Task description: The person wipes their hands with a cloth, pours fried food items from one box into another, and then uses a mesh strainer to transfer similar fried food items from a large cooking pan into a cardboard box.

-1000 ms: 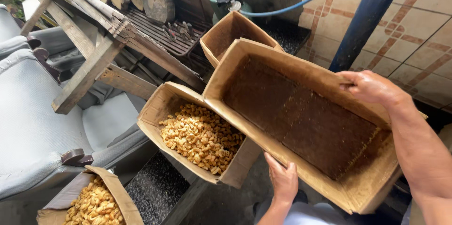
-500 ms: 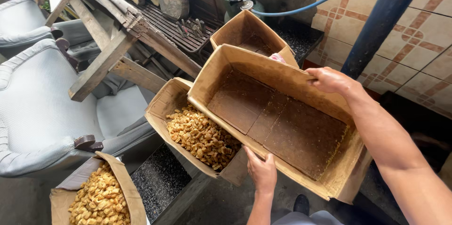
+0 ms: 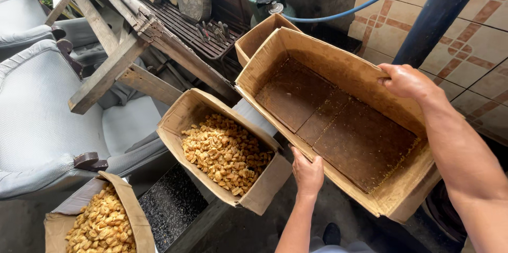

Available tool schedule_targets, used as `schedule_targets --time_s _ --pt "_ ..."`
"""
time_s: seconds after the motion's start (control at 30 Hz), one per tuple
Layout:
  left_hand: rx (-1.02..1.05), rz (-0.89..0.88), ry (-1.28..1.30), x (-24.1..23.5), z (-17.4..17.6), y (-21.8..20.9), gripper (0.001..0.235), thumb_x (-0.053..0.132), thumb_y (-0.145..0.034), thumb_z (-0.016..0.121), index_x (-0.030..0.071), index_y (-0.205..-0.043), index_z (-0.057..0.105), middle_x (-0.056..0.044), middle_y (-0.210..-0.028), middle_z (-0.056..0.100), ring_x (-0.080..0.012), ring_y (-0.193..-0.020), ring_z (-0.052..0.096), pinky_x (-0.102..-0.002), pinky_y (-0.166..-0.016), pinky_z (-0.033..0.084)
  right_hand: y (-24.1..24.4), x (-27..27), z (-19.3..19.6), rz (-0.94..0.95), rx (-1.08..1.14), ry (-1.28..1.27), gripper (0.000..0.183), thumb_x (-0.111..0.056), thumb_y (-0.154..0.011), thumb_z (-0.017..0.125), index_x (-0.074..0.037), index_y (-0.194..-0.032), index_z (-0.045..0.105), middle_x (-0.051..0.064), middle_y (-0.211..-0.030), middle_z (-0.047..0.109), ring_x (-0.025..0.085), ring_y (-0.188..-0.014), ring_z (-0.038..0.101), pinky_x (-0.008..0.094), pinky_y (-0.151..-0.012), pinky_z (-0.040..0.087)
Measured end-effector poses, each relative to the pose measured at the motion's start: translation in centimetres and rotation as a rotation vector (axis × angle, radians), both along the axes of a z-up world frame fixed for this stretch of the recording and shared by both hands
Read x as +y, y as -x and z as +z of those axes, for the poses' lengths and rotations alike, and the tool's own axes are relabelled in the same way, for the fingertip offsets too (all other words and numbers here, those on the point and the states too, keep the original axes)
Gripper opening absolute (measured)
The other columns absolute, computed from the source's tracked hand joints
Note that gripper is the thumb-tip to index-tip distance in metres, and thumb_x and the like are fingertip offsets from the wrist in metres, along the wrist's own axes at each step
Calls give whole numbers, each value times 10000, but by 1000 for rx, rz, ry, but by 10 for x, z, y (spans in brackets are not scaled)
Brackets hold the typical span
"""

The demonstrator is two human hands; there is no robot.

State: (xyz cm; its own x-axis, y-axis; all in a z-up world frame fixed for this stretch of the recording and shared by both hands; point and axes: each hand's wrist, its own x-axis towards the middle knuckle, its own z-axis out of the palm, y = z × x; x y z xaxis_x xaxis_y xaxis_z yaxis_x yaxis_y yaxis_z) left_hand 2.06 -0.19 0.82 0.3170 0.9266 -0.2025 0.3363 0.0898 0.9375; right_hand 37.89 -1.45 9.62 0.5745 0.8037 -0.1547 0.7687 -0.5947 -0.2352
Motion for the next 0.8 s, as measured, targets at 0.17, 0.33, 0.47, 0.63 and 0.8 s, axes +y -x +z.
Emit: schedule_targets --time_s 0.17,0.33,0.47,0.63,0.8 --pt "-279 -3 -63 5 -9 17 657 278 -965 615 -65 -1479 394 -237 -1321 673 -341 -1228 663 -402 -1060 495 3 -5 18 0 78 -31 566 -324 -955 688 -174 -1485 559 186 -1329 693 355 -1236 639 453 -1018 508" --pt "-294 242 19 45 -78 26 478 266 -1009 455 31 -1399 602 -195 -1213 760 -328 -1056 757 -412 -899 592 14 8 -4 27 87 -53 542 -308 -946 702 -156 -1453 583 184 -1303 703 348 -1208 654 444 -991 517" --pt "-305 345 -216 79 -102 31 486 288 -1026 457 -12 -1365 631 -172 -1261 750 -326 -1093 749 -395 -940 559 36 21 -8 12 179 -51 515 -309 -946 710 -164 -1427 596 176 -1253 727 328 -1156 675 430 -965 524" --pt "-436 284 -9 87 -49 59 601 418 -1056 396 -11 -1455 527 -211 -1374 650 -335 -1224 639 -402 -1033 501 68 47 0 -49 277 -46 480 -299 -953 692 -181 -1411 610 166 -1227 750 327 -1099 703 464 -905 546" --pt "-303 250 176 123 -39 65 766 422 -1032 517 -63 -1560 247 -232 -1599 374 -318 -1484 376 -389 -1210 276 85 97 -8 45 237 -95 495 -289 -955 693 -175 -1424 584 178 -1253 719 338 -1128 680 461 -922 526"
